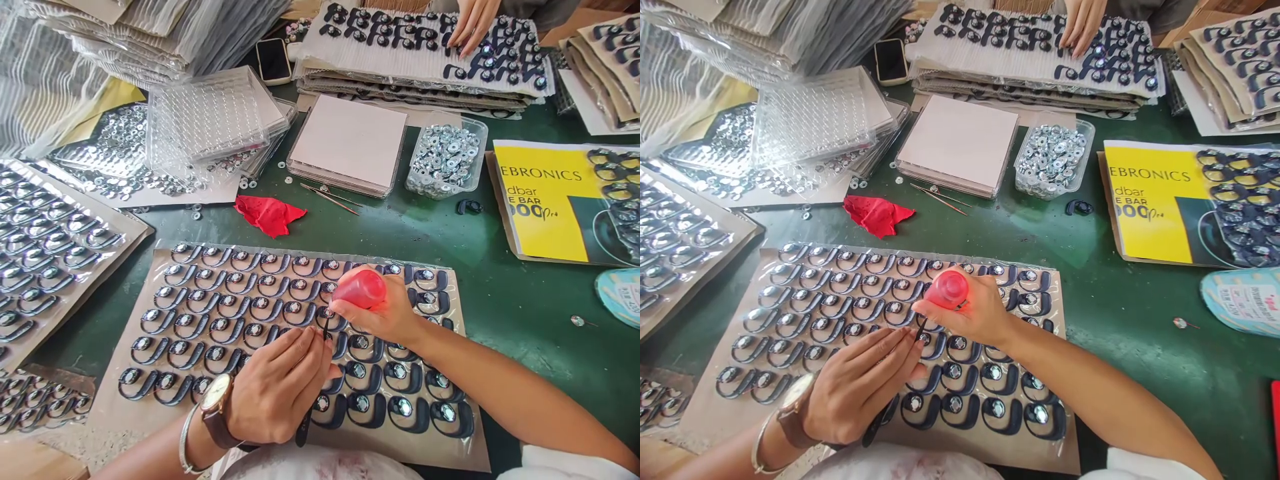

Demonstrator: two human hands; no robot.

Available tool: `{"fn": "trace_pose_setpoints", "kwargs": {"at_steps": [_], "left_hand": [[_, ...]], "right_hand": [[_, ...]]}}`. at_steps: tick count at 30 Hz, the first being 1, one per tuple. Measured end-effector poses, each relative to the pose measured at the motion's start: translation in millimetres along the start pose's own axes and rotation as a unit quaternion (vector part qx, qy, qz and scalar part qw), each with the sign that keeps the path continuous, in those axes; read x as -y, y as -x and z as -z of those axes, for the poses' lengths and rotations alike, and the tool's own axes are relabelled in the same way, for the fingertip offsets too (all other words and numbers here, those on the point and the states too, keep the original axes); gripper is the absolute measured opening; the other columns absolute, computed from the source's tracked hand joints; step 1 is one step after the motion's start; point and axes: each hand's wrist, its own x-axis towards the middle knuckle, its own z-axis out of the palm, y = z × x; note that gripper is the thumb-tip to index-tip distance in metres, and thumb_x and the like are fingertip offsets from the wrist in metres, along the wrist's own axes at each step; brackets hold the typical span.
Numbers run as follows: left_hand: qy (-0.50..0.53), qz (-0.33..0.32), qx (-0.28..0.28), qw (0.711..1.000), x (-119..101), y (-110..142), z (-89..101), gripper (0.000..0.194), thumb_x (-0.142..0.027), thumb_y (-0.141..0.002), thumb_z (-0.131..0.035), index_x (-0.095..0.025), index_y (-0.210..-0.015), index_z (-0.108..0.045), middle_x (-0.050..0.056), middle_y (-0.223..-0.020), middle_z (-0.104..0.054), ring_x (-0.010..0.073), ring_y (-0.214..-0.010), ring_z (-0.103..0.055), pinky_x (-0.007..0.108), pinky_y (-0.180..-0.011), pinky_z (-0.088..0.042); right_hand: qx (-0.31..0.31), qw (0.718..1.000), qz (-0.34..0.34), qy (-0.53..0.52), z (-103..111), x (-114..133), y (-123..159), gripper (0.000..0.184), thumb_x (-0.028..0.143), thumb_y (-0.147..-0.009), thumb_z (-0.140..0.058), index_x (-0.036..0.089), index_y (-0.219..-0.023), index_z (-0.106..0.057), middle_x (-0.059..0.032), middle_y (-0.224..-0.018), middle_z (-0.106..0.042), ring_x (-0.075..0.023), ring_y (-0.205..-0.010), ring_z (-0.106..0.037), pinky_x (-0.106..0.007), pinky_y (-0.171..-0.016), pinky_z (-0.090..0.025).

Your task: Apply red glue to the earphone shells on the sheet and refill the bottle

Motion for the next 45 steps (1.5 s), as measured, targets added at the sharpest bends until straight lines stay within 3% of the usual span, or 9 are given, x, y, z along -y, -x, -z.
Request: {"fn": "trace_pose_setpoints", "kwargs": {"at_steps": [5, 14, 23, 30, 37, 45], "left_hand": [[-0.002, -0.003, -0.002, 1.0, 0, -2, 1.2, 0.019, -0.015, -0.091, -0.062, -0.002, -0.102, -0.072, 0.012, -0.097, -0.077, 0.0274, -0.093, -0.073, 0.04, -0.078, -0.063], [0.003, 0.008, 0.002, 1.0, 1, 0, 0.8, 0.02, -0.016, -0.091, -0.063, -0.004, -0.104, -0.071, 0.012, -0.099, -0.076, 0.0259, -0.096, -0.073, 0.038, -0.083, -0.062], [0.013, 0.012, 0.002, 1.0, 3, -1, 0.7, 0.019, -0.015, -0.089, -0.065, -0.003, -0.104, -0.07, 0.013, -0.097, -0.075, 0.0254, -0.095, -0.072, 0.038, -0.084, -0.06], [0.033, 0.021, 0.005, 0.999, 4, 0, -0.4, 0.02, -0.015, -0.089, -0.064, -0.003, -0.105, -0.07, 0.012, -0.098, -0.076, 0.0258, -0.094, -0.072, 0.039, -0.083, -0.059], [0.064, 0.041, 0.008, 0.997, 9, -5, 3.3, 0.018, -0.016, -0.091, -0.062, -0.006, -0.105, -0.068, 0.009, -0.091, -0.075, 0.0216, -0.088, -0.072, 0.036, -0.079, -0.061], [0.143, 0.088, -0.016, 0.986, 17, -5, 2.2, 0.019, -0.012, -0.087, -0.065, -0.007, -0.106, -0.067, 0.009, -0.092, -0.075, 0.0206, -0.087, -0.072, 0.035, -0.078, -0.06]], "right_hand": [[0.024, 1.0, -0.002, -0.014, 0, -1, 1, 0.023, 0.039, -0.078, -0.079, 0.021, -0.088, -0.068, -0.0017, -0.083, -0.073, -0.0151, -0.069, -0.067, -0.027, -0.068, -0.054], [-0.03, 0.997, -0.076, -0.011, 4, 6, -2, 0.025, 0.045, -0.081, -0.072, 0.021, -0.081, -0.069, -0.0036, -0.071, -0.071, -0.017, -0.063, -0.065, -0.028, -0.062, -0.055], [-0.025, 0.997, -0.065, 0.017, 2, 3, -3, 0.026, 0.047, -0.081, -0.072, 0.021, -0.079, -0.069, -0.0022, -0.073, -0.069, -0.0153, -0.062, -0.063, -0.026, -0.061, -0.052], [-0.009, 0.999, -0.028, 0.029, 1, 1, -3, 0.027, 0.048, -0.082, -0.072, 0.021, -0.079, -0.069, -0.003, -0.08, -0.072, -0.0166, -0.069, -0.066, -0.028, -0.071, -0.053], [-0.02, 0.995, -0.053, 0.079, 6, 6, -3, 0.03, 0.047, -0.087, -0.064, 0.022, -0.07, -0.067, -0.0009, -0.066, -0.068, -0.0153, -0.06, -0.063, -0.027, -0.063, -0.05], [-0.011, 0.997, -0.061, 0.052, 7, 8, -2, 0.03, 0.046, -0.088, -0.064, 0.023, -0.07, -0.067, -0.0021, -0.065, -0.068, -0.0163, -0.061, -0.063, -0.029, -0.064, -0.051]]}}
